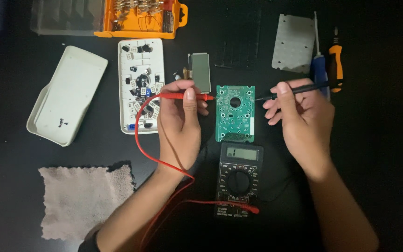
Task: Testing various points on a circuit board using a digital multimeter to diagnose issues.
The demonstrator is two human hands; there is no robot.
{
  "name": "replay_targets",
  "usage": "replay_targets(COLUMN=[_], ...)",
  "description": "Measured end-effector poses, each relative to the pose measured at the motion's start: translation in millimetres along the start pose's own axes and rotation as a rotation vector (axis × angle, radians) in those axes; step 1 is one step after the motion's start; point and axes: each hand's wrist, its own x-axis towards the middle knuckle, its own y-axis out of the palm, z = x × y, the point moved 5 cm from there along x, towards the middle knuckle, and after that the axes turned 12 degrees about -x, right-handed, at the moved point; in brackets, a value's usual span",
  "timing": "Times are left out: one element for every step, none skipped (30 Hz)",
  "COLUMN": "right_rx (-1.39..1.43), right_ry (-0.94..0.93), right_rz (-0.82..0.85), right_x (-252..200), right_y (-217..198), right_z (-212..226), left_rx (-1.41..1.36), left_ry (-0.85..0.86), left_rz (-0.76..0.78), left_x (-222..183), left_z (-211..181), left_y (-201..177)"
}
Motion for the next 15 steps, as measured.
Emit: replay_targets(right_rx=[-0.007,-0.007,-0.010,-0.012,-0.012,-0.003,0.006,0.006,-0.012,-0.029,-0.029,-0.051,-0.073,-0.073,-0.078], right_ry=[-0.008,-0.007,-0.012,-0.019,-0.018,-0.025,-0.032,-0.031,-0.039,-0.048,-0.048,-0.060,-0.072,-0.072,-0.068], right_rz=[-0.001,-0.002,0.001,0.005,0.005,0.011,0.017,0.018,0.020,0.021,0.021,0.014,0.007,0.006,0.011], right_x=[0,-1,-1,-1,-1,0,0,-1,-1,0,0,0,-1,-1,-1], right_y=[0,0,0,1,1,2,3,2,1,1,1,1,1,0,0], right_z=[-1,0,0,2,-2,-5,-8,-3,2,7,8,10,12,11,11], left_rx=[-0.002,-0.003,0.017,0.038,0.039,0.034,0.030,0.030,0.034,0.038,0.039,0.038,0.038,0.038,0.051], left_ry=[0.001,0.000,0.005,0.010,0.010,0.011,0.012,0.011,0.008,0.005,0.005,0.009,0.012,0.012,0.015], left_rz=[0.001,0.002,0.013,0.024,0.024,0.020,0.017,0.016,0.016,0.016,0.016,0.017,0.018,0.018,0.023], left_x=[0,0,0,0,0,0,0,0,-1,-1,0,0,0,0,0], left_z=[0,0,-1,-2,0,2,4,1,-1,-4,-4,-3,-3,-3,-3], left_y=[1,0,0,0,0,-1,-1,-1,0,1,1,1,1,1,1])
